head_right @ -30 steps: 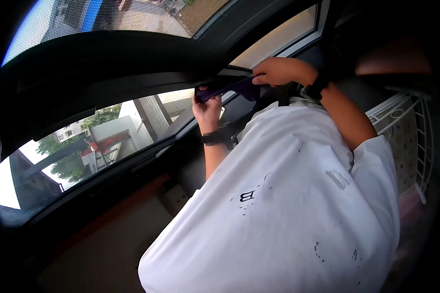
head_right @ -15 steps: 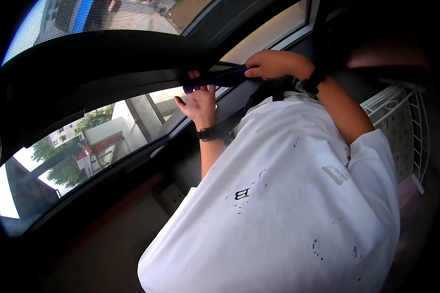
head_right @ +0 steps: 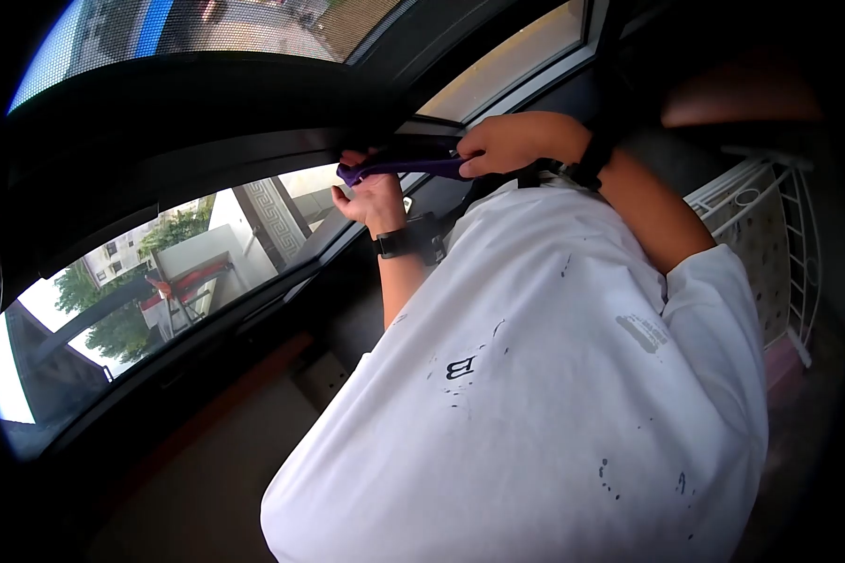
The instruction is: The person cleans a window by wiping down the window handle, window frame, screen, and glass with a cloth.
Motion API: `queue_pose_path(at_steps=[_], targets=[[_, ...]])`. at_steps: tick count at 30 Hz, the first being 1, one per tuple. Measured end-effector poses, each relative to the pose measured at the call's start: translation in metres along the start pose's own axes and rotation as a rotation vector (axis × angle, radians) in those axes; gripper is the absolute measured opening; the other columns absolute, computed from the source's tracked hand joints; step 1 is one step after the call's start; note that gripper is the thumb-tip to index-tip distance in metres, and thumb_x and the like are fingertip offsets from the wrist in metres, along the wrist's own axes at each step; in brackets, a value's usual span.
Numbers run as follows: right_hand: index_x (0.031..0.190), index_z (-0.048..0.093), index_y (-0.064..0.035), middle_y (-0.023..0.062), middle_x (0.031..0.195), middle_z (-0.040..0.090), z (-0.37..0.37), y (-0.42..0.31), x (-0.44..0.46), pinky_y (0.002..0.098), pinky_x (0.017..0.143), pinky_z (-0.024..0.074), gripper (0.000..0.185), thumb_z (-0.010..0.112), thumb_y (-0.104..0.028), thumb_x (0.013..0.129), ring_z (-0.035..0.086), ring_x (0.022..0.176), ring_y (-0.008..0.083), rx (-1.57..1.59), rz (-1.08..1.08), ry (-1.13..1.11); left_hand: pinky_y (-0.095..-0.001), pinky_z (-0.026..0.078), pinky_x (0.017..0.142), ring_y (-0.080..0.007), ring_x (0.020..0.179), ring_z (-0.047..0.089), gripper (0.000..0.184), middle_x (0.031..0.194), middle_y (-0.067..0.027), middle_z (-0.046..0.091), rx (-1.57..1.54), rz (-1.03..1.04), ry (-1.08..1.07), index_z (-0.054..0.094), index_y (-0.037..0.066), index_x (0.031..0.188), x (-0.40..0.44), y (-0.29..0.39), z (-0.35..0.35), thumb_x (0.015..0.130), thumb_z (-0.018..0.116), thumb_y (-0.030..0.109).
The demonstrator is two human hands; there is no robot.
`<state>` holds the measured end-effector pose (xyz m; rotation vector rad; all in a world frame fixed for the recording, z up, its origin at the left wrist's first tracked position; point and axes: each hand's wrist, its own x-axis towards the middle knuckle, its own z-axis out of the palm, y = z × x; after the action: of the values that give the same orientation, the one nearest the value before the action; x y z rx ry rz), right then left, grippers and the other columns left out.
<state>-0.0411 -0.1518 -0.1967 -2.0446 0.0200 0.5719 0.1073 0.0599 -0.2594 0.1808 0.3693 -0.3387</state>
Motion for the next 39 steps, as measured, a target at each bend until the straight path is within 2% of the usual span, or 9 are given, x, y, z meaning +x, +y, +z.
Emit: queue_pose_path(at_steps=[3, 6, 8, 9, 19, 24, 25, 38, 39], targets=[[0.082, 0.06, -0.0033, 0.012, 0.07, 0.057, 0.0, 0.001, 0.002, 0.0348, 0.061, 0.0422, 0.031, 0.055, -0.033, 0.09, 0.052, 0.064, 0.0242, 0.007, -0.058, 0.017, -0.0494, 0.03, 0.103, -0.0297, 0.109, 0.057, 0.052, 0.121, -0.0145, 0.056, 0.149, 0.061, -0.054, 0.05, 0.0, 0.116, -0.004, -0.001, 0.004, 0.082, 0.047, 0.039], [0.081, 0.059, -0.0029, 0.0128, 0.068, 0.056, -0.003, 0.001, 0.001, 0.0346, 0.059, 0.0414, 0.031, 0.055, -0.032, 0.091, 0.05, 0.061, 0.0245, 0.028, -0.056, 0.055, -0.0493, 0.033, 0.104, -0.0259, 0.118, 0.052, 0.049, 0.128, -0.0123, 0.054, 0.217, -0.06, -0.227, 0.046, 0.001, 0.124, -0.004, 0.005, -0.001, 0.079, 0.045, 0.02], [0.081, 0.059, -0.0025, 0.0128, 0.067, 0.056, -0.004, 0.002, 0.002, 0.0344, 0.059, 0.0416, 0.031, 0.055, -0.031, 0.091, 0.05, 0.06, 0.0245, 0.032, -0.032, 0.084, -0.0462, 0.044, 0.098, -0.0261, 0.117, 0.053, 0.056, 0.129, -0.0126, 0.052, 0.552, 0.099, -0.152, 0.042, 0.003, 0.127, -0.009, 0.006, 0.001, 0.072, 0.04, -0.007], [0.082, 0.059, -0.0024, 0.0128, 0.067, 0.056, -0.005, 0.004, 0.003, 0.0343, 0.058, 0.0418, 0.03, 0.055, -0.031, 0.091, 0.05, 0.06, 0.0243, 0.029, -0.035, 0.119, -0.0384, 0.053, 0.088, -0.0254, 0.113, 0.055, 0.07, 0.131, -0.0136, 0.049, 0.535, 0.018, -0.2, 0.038, 0.006, 0.129, -0.011, 0.011, 0.004, 0.065, 0.032, -0.022], [0.082, 0.058, -0.0045, 0.0132, 0.068, 0.058, -0.01, -0.032, -0.011, 0.0366, 0.059, 0.0438, 0.027, 0.056, -0.03, 0.089, 0.055, 0.062, 0.028, -0.059, -0.105, 0.122, -0.0285, 0.057, 0.077, -0.0215, 0.101, 0.06, 0.053, 0.131, -0.0154, 0.048, 0.553, 0.027, -0.177, 0.036, 0.009, 0.129, -0.014, 0.01, -0.007, 0.082, 0.048, -0.014], [0.084, 0.059, -0.0075, 0.0138, 0.071, 0.061, 0.01, -0.057, -0.011, 0.039, 0.062, 0.0464, 0.025, 0.054, -0.032, 0.089, 0.059, 0.066, 0.0308, -0.266, -0.239, 0.203, -0.0236, 0.056, 0.075, -0.0181, 0.092, 0.064, 0.034, 0.118, -0.0171, 0.057, 0.389, -0.08, 0.053, 0.045, 0.001, 0.121, -0.012, 0.014, -0.019, 0.089, 0.054, -0.002], [0.085, 0.059, -0.0075, 0.0138, 0.071, 0.061, 0.012, -0.063, -0.012, 0.0391, 0.063, 0.0465, 0.025, 0.054, -0.032, 0.089, 0.059, 0.067, 0.0311, -0.278, -0.3, 0.189, -0.0251, 0.057, 0.079, -0.0185, 0.095, 0.063, 0.021, 0.108, -0.0161, 0.062, 0.307, -0.141, 0.038, 0.053, -0.005, 0.11, -0.01, 0.014, -0.021, 0.09, 0.054, 0.001], [0.086, 0.059, -0.007, 0.0133, 0.072, 0.063, 0.023, -0.064, -0.017, 0.0393, 0.064, 0.0473, 0.026, 0.052, -0.032, 0.091, 0.061, 0.069, 0.0301, -0.385, -0.335, 0.151, -0.018, 0.056, 0.058, -0.015, 0.076, 0.067, 0.01, 0.09, -0.0102, 0.067, 0.376, -0.309, 0.249, 0.06, 0.001, 0.096, -0.014, 0.018, -0.034, 0.089, 0.059, 0.008], [0.086, 0.06, -0.007, 0.0134, 0.073, 0.063, 0.024, -0.063, -0.02, 0.039, 0.065, 0.0475, 0.026, 0.053, -0.032, 0.091, 0.061, 0.07, 0.03, -0.382, -0.328, 0.158, -0.0169, 0.055, 0.056, -0.0141, 0.075, 0.067, 0.009, 0.089, -0.0084, 0.067, 0.432, -0.225, 0.413, 0.061, 0.003, 0.095, -0.017, 0.01, -0.033, 0.088, 0.061, 0.007]])
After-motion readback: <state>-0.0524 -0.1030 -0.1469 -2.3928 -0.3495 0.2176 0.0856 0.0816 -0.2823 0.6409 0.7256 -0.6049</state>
